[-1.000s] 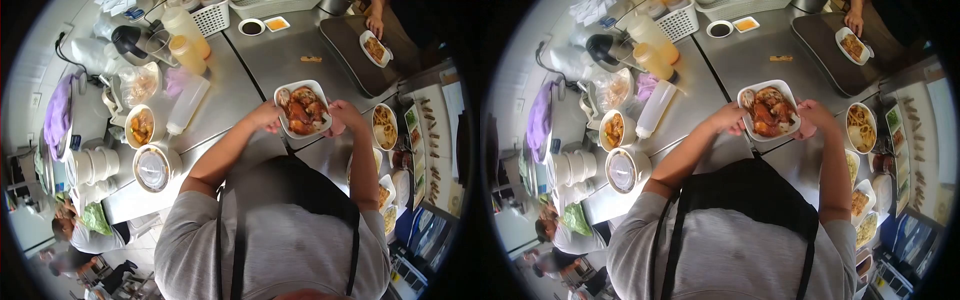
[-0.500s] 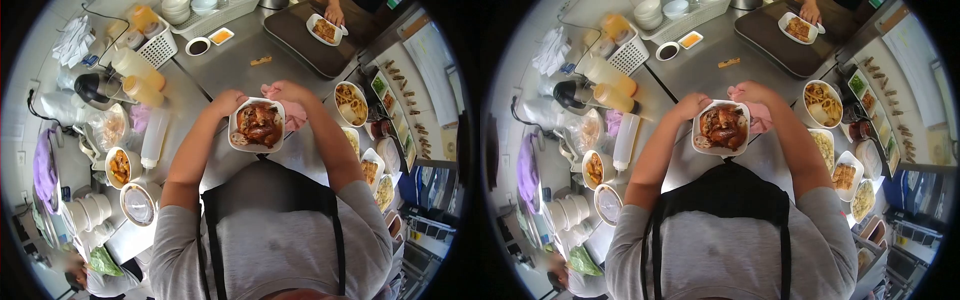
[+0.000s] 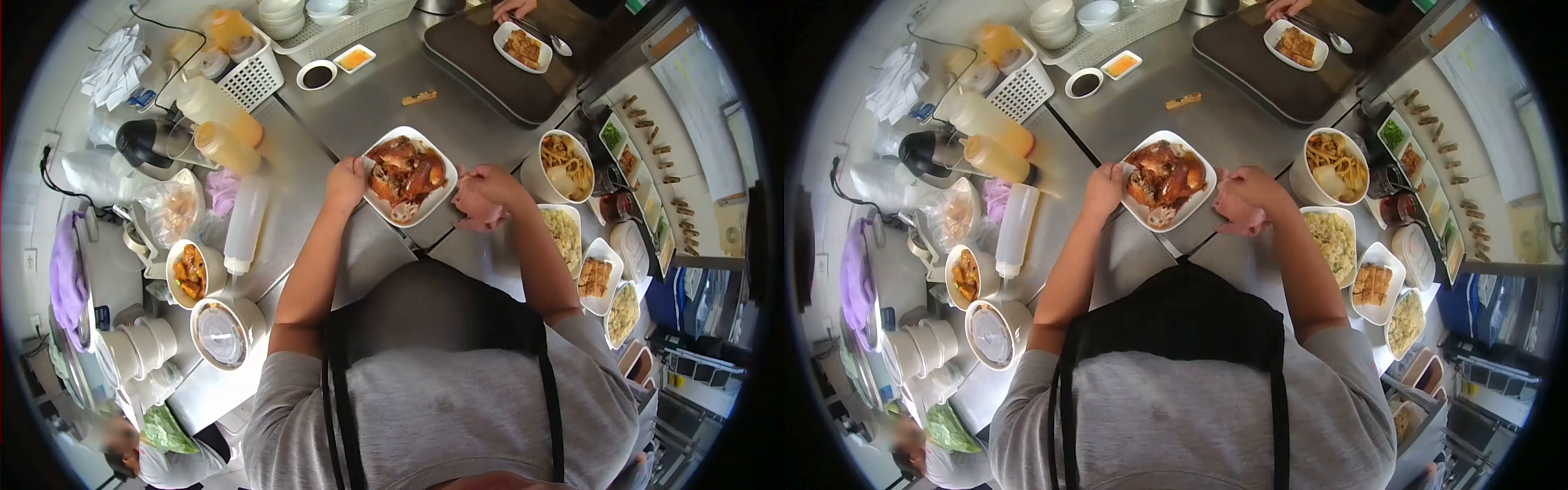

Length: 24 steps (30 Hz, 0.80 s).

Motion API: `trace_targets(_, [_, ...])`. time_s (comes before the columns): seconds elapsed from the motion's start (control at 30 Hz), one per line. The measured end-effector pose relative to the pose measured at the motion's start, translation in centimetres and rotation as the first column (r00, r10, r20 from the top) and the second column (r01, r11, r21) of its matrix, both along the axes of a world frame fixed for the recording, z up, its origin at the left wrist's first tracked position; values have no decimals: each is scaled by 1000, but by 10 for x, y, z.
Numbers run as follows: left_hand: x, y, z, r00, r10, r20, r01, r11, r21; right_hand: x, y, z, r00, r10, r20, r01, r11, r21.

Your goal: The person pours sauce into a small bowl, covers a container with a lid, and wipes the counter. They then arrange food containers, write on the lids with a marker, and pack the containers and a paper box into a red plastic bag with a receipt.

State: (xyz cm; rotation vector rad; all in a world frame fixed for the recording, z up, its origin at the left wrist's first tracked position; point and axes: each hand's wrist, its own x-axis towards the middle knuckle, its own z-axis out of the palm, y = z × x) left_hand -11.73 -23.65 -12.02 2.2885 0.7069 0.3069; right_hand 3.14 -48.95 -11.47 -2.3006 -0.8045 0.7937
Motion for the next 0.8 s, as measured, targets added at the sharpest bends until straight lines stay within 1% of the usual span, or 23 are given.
trace_targets(0.03, [-2, 1, 1, 1000, 18, 3, -18, 1000, -16, -8, 2, 7, 964, -86, 252, 80, 996, 36])
trace_targets(0.07, [-2, 3, 2, 999, 34, 4, -34, 999, -33, -22, 6, 19, 858, -175, 482, 150, 984, 92])
trace_targets(0.1, [-3, 4, 1, 999, 43, -15, -44, 997, -68, -32, 9, 30, 691, -260, 674, 205, 965, 162])
trace_targets(0.17, [-2, 6, 3, 997, 59, -54, -66, 988, -139, -39, 17, 45, 815, -300, 496, 272, 953, 130])
trace_targets(0.2, [-3, 5, 4, 995, 66, -75, -80, 975, -207, -43, 20, 48, 861, -320, 396, 303, 947, 108])
trace_targets(0.27, [-5, 2, 15, 990, 74, -120, -111, 935, -338, -51, 22, 48, 873, -126, 471, 155, 988, -24])
trace_targets(0.3, [-7, 1, 15, 992, 58, -110, -95, 927, -362, -52, 22, 46, 867, -24, 497, 83, 992, -96])
trace_targets(0.4, [-11, 0, 12, 997, 25, -74, -56, 888, -456, -28, 21, 3, 929, -245, 277, 223, 969, 108])
trace_targets(0.47, [-14, -5, 8, 998, 23, -51, -46, 844, -535, -28, 32, 9, 971, -89, 222, 72, 994, 84])
trace_targets(0.5, [-15, -7, 8, 998, 28, -49, -50, 845, -532, -30, 38, 12, 981, -9, 193, -6, 997, 77])
trace_targets(0.57, [-13, -13, 12, 998, 40, -43, -57, 848, -526, -30, 44, 3, 991, -55, 119, 39, 990, 132])
trace_targets(0.6, [-12, -15, 12, 997, 61, -36, -71, 824, -562, -30, 46, -5, 994, -75, 82, 62, 986, 158])
trace_targets(0.67, [-7, -19, 16, 996, 93, -7, -77, 780, -621, -42, 47, -1, 941, -113, 319, 59, 983, 173])
trace_targets(0.73, [2, -17, 15, 994, 106, -6, -82, 736, -672, -37, 46, -2, 941, -159, 300, 75, 959, 274])
trace_targets(0.77, [9, -16, 18, 995, 102, 19, -62, 738, -672, -29, 49, -4, 940, -183, 287, 84, 943, 323])
trace_targets(0.8, [17, -15, 21, 995, 95, 44, -41, 740, -671, -15, 55, -20, 962, -46, -267, 200, 787, 584])
